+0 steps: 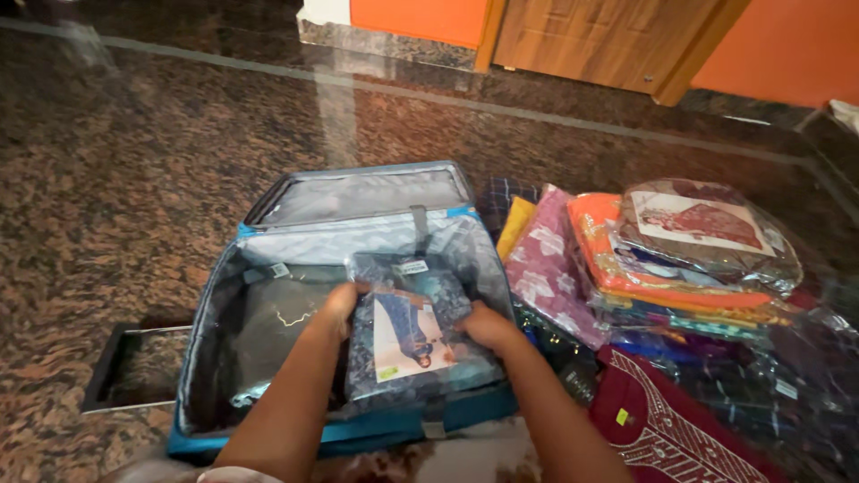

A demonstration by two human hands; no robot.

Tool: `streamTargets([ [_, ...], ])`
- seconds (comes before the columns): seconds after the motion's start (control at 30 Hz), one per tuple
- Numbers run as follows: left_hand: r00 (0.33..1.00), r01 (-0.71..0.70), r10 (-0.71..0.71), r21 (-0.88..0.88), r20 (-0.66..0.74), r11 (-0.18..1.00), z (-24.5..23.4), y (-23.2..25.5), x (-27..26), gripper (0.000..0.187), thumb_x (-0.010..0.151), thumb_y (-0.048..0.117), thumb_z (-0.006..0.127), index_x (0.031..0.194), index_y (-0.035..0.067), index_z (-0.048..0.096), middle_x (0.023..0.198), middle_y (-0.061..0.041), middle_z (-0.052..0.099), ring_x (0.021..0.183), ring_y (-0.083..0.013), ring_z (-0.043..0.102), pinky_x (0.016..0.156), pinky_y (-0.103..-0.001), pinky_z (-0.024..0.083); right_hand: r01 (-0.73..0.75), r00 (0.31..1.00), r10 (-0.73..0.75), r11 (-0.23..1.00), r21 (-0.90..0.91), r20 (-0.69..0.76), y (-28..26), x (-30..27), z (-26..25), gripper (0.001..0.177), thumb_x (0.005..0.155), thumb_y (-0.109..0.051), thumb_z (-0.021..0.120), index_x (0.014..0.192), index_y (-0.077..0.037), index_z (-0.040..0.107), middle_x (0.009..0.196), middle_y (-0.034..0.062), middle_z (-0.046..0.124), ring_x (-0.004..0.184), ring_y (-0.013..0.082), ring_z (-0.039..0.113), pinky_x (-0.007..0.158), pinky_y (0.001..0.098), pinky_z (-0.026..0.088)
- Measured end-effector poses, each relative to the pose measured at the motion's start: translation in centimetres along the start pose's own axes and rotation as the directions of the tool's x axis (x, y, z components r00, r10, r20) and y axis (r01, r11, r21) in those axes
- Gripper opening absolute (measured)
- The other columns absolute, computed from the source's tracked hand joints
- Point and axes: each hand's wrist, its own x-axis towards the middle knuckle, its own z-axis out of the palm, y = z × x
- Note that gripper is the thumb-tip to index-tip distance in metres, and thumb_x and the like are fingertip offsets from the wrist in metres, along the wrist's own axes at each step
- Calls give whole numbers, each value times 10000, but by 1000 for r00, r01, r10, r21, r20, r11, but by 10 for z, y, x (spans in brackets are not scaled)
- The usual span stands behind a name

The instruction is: The person opens a blue suitcase, arranges packaged clothing items inside the main compartment, and smooths them down.

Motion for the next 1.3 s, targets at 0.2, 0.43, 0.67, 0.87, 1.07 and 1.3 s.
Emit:
streamTargets([
  [0.2, 998, 37, -37, 4, -51, 999, 2, -23, 41, 353, 899, 293, 578, 1035, -13, 689, 952, -214, 727, 805, -378, 679, 796, -522, 561, -58, 997, 47, 981, -184, -66, 28, 26, 11, 697, 814, -211, 693, 1410, 36, 429, 1201, 346, 679, 1073, 420, 707, 917, 472, 562],
  [0.43, 994, -88, 85, -39, -74, 995, 0, -36, 63, 326, 878, 243, 599, 1053, -14, 696, 967, -221, 728, 839, -362, 678, 831, -495, 529, -66, 998, 64, 986, -153, -18, 36, 28, 19, 687, 853, -202, 677, 1435, 20, 387, 1229, 345, 654, 1109, 433, 687, 942, 489, 547],
  [0.67, 979, -172, 184, 132, -90, 976, -7, -37, 55, 437, 853, 330, 622, 1104, -19, 704, 1009, -211, 748, 910, -369, 691, 847, -494, 529, -98, 995, 92, 981, -166, -44, 21, 16, 24, 748, 854, -176, 670, 1482, 11, 310, 1258, 324, 639, 1155, 423, 666, 989, 480, 532],
  [0.87, 890, -85, 390, 756, -236, 650, 6, -23, -22, 861, 833, 563, 714, 1397, -40, 469, 1290, -296, 641, 1210, -433, 627, 1034, -474, 479, -140, 990, 114, 913, -384, -88, 49, 42, 36, 805, 882, -136, 602, 1547, 40, 184, 1284, 352, 616, 1186, 441, 650, 1017, 463, 527],
  [1.07, 903, 187, 309, 921, -299, 343, 45, 9, -137, 988, 809, 656, 683, 1538, 67, 370, 1445, -216, 600, 1333, -388, 594, 1062, -488, 522, -77, 993, 112, 844, -530, 34, 69, 65, 51, 900, 909, -162, 592, 1568, 111, 43, 1257, 362, 646, 1157, 444, 674, 1008, 468, 537],
  [1.3, 989, 65, 128, 994, -76, 85, 44, -26, -107, 1435, 704, 258, 885, 1647, 12, -169, 1369, -277, 649, 1257, -384, 660, 1082, -429, 540, -70, 997, 36, 817, -572, -70, 30, 16, 47, 780, 931, -129, 499, 1613, -72, 125, 1250, 321, 647, 1136, 437, 680, 999, 514, 524],
])
